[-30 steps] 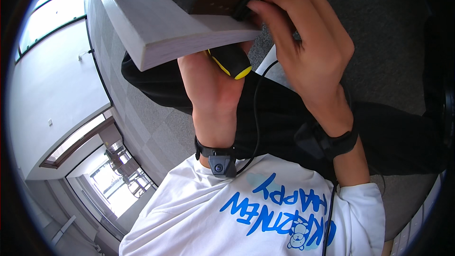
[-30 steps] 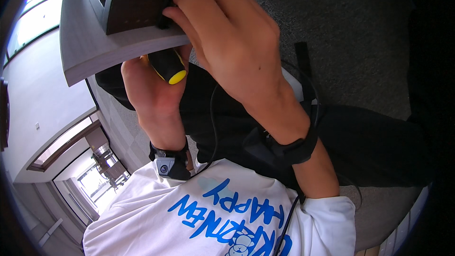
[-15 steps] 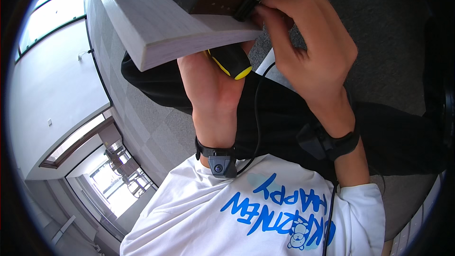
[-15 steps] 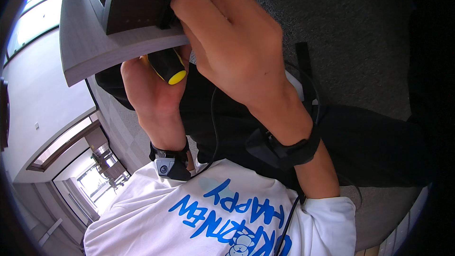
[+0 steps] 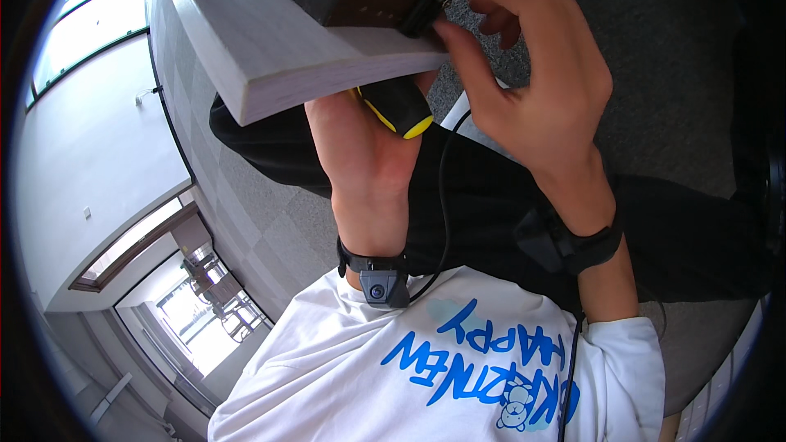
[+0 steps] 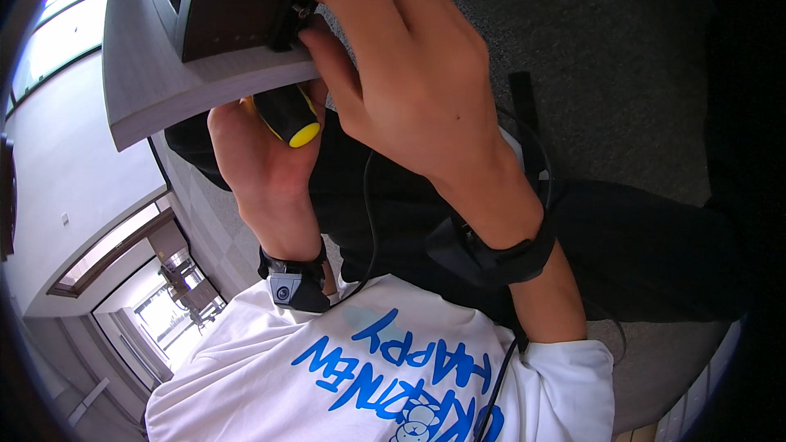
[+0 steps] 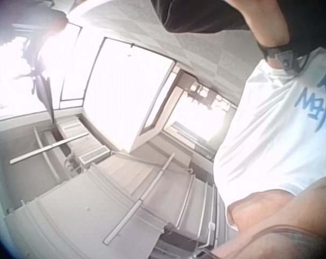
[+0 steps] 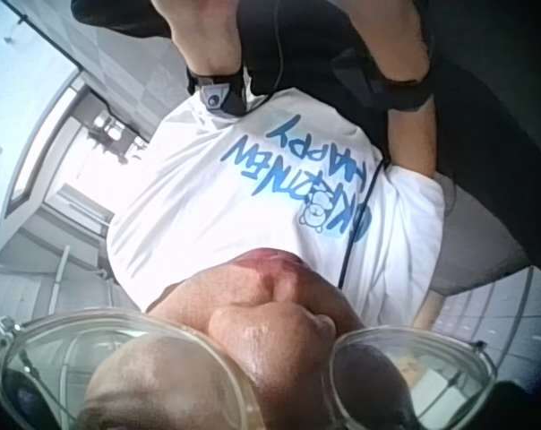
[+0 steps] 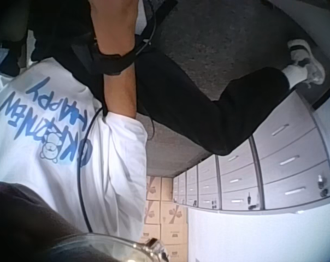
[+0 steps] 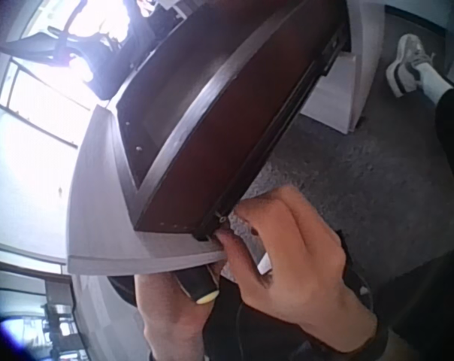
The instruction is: The person uses a screwdriver to tighten or remove screws on the front panel and lock mechanism of a desk drawer.
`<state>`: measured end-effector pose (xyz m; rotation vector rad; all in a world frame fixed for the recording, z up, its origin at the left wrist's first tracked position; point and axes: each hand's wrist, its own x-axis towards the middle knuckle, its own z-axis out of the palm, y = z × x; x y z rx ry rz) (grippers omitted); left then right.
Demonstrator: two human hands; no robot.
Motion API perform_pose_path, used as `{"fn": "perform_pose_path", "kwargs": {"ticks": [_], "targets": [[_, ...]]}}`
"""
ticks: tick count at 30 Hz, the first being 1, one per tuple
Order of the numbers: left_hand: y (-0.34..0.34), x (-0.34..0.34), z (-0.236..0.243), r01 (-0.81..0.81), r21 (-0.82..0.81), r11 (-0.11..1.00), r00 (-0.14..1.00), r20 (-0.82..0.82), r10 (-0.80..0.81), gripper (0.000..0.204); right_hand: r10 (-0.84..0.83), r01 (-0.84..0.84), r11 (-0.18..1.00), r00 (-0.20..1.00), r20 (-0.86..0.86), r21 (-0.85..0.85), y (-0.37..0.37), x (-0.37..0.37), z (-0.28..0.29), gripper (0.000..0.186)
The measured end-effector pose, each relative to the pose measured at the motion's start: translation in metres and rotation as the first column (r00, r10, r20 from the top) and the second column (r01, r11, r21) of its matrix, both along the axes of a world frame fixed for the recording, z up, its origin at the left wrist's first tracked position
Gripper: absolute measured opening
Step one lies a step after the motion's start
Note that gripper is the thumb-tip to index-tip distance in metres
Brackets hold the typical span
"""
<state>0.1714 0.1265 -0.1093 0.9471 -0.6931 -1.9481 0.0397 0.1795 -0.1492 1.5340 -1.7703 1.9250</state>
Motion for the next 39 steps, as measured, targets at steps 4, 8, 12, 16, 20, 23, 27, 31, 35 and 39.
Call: {"fn": "perform_pose_path", "kwargs": {"ticks": [4,8,12,16,20,23,27,31,35,39], "targets": [[-0.001,0.001,0.001,0.003,0.031,1.000,1.000,-0.028,-0.002,0.035,-0.009,0.007,0.999,0.999,-0.048,-0.052,-0.012,0.004,-0.004,0.015],[-0.001,0.001,0.001,0.038,0.011,0.999,0.999,-0.026,-0.037,0.031,-0.109,0.149,0.952,0.981,0.160,-0.268,-0.023,0.012,-0.001,0.017],[0.002,-0.002,0.002,0.005,0.011,1.000,1.000,-0.013,-0.005,0.032,-0.103,0.110,0.969,0.994,0.043,-0.221,-0.017,0.005,0.004,0.019],[0.003,-0.002,0.002,0.006,-0.001,1.000,1.000,0.005,-0.006,0.033,-0.134,0.127,0.969,0.991,-0.019,-0.214,-0.018,0.004,0.004,0.019],[0.005,0.003,0.000,0.073,-0.064,0.995,0.997,0.012,-0.072,0.033,-0.151,0.148,0.983,0.988,-0.017,-0.112,-0.016,0.008,0.004,0.013],[0.005,0.005,-0.002,0.117,-0.100,0.988,0.991,-0.057,-0.123,0.034,-0.171,0.171,0.985,0.985,-0.029,-0.001,-0.012,0.012,0.008,0.010],[0.002,0.000,-0.002,0.035,0.012,0.999,0.998,-0.059,-0.035,0.033,-0.190,0.193,0.976,0.981,-0.045,0.103,-0.014,0.011,-0.006,0.011],[0.002,0.000,0.000,0.016,-0.017,1.000,1.000,0.011,-0.016,0.033,-0.160,0.166,0.984,0.984,0.083,-0.061,-0.021,0.015,-0.007,0.015],[0.002,-0.005,0.003,-0.001,-0.012,1.000,0.998,0.056,0.002,0.030,-0.113,0.127,0.985,0.987,0.116,-0.119,-0.014,0.011,0.016,0.018],[0.005,-0.003,0.000,-0.002,-0.003,1.000,1.000,-0.009,0.002,0.032,-0.157,0.165,0.981,0.984,0.083,-0.100,-0.014,0.014,0.014,0.018]]}}
